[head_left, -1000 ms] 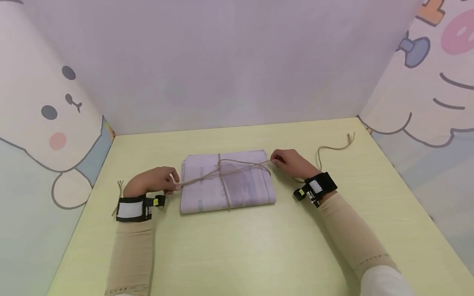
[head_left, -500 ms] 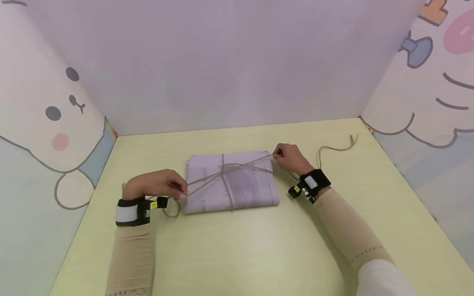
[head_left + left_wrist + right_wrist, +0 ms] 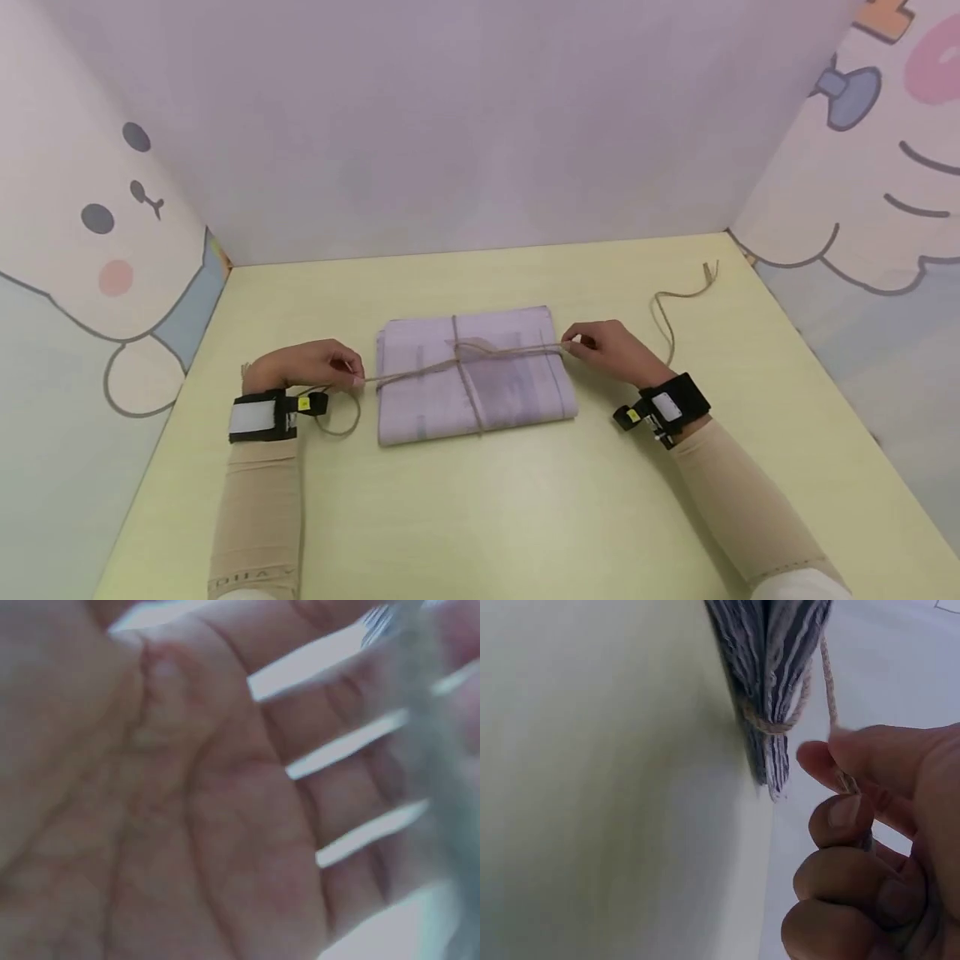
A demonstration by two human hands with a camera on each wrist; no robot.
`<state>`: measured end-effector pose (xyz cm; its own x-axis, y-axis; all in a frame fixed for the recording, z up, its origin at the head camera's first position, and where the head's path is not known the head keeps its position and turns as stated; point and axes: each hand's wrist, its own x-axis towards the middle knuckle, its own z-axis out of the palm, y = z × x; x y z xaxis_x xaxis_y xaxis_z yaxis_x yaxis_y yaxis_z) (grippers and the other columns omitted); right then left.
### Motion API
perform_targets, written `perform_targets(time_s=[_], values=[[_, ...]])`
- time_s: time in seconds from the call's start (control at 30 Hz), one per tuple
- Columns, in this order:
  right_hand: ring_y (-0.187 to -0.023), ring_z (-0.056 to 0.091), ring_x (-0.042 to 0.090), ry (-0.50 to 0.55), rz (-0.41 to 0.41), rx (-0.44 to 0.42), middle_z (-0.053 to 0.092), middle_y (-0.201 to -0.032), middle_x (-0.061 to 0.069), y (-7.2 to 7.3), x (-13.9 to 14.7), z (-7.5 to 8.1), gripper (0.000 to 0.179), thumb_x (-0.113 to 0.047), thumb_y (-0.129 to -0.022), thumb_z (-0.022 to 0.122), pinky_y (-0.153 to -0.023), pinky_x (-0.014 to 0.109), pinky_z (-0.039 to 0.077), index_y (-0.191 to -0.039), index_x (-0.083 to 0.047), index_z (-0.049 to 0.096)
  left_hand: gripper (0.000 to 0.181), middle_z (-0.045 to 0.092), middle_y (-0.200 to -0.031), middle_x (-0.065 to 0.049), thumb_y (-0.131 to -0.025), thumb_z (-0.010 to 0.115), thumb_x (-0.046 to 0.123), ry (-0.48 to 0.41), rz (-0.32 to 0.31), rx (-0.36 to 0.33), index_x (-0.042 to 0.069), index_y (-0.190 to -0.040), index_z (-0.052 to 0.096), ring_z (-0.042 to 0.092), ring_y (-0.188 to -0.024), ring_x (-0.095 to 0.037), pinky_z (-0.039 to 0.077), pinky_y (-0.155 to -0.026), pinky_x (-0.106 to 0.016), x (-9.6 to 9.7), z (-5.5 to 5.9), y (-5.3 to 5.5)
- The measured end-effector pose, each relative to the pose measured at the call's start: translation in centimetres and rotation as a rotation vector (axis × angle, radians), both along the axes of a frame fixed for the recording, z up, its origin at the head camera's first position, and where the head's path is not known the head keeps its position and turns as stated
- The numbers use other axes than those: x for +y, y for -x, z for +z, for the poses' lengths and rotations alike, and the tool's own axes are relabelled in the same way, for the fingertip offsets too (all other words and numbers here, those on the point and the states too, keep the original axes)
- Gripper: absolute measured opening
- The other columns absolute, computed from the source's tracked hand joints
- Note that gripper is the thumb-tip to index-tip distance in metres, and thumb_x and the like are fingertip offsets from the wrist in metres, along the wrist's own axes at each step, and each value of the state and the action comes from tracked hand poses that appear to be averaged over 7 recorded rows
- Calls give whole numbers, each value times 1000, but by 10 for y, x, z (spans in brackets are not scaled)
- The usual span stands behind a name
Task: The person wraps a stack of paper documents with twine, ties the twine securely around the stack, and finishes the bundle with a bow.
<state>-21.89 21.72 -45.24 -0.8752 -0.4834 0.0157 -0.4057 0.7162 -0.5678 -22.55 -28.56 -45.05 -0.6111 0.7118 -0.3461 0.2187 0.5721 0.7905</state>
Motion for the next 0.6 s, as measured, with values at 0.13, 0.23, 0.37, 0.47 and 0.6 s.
perform_targets(time_s=[0.13, 0.23, 0.37, 0.47, 0.6], values=[[-63, 48, 10, -38, 22, 17, 56, -70, -7, -8, 5, -5, 10, -15, -100, 66, -59, 29, 41, -94, -12, 73, 19, 59, -83, -4, -102, 62, 15, -45, -3, -30, 0, -94, 68, 51, -75, -14, 43, -69, -27, 6, -3, 2], [-64, 50, 11, -28, 8, 18, 58, -74, -4, -11, 7, -7, 11, -9, -97, 66, -61, 31, 44, -89, -10, 72, 21, 60, -86, -8, -103, 60, 15, -98, -13, -87, -2, -94, 66, 53, -79, -18, 46, -74, -28, 5, -4, 1], [-60, 53, 13, -3, -24, -5, 59, -74, -2, -12, 7, -7, 12, -8, -97, 64, -59, 33, 45, -88, -9, 71, 19, 58, -83, -5, -103, 61, 13, -96, -38, -107, -1, -92, 67, 52, -78, -15, 45, -74, -27, -2, -7, 0], [-58, 55, 13, 12, -55, -29, 61, -70, -2, -12, 8, -6, 14, -7, -97, 63, -57, 33, 46, -85, -8, 70, 17, 53, -78, 1, -101, 62, 11, -58, -57, -102, 0, -90, 68, 47, -72, -10, 41, -70, -25, -4, -10, 0], [-56, 54, 13, -2, -85, -31, 61, -65, -2, -11, 7, -8, 16, -9, -98, 63, -54, 31, 44, -83, -7, 70, 18, 55, -78, -1, -102, 59, 7, -47, -56, -149, -6, -89, 63, 50, -71, -11, 44, -70, -25, 5, -8, 0]])
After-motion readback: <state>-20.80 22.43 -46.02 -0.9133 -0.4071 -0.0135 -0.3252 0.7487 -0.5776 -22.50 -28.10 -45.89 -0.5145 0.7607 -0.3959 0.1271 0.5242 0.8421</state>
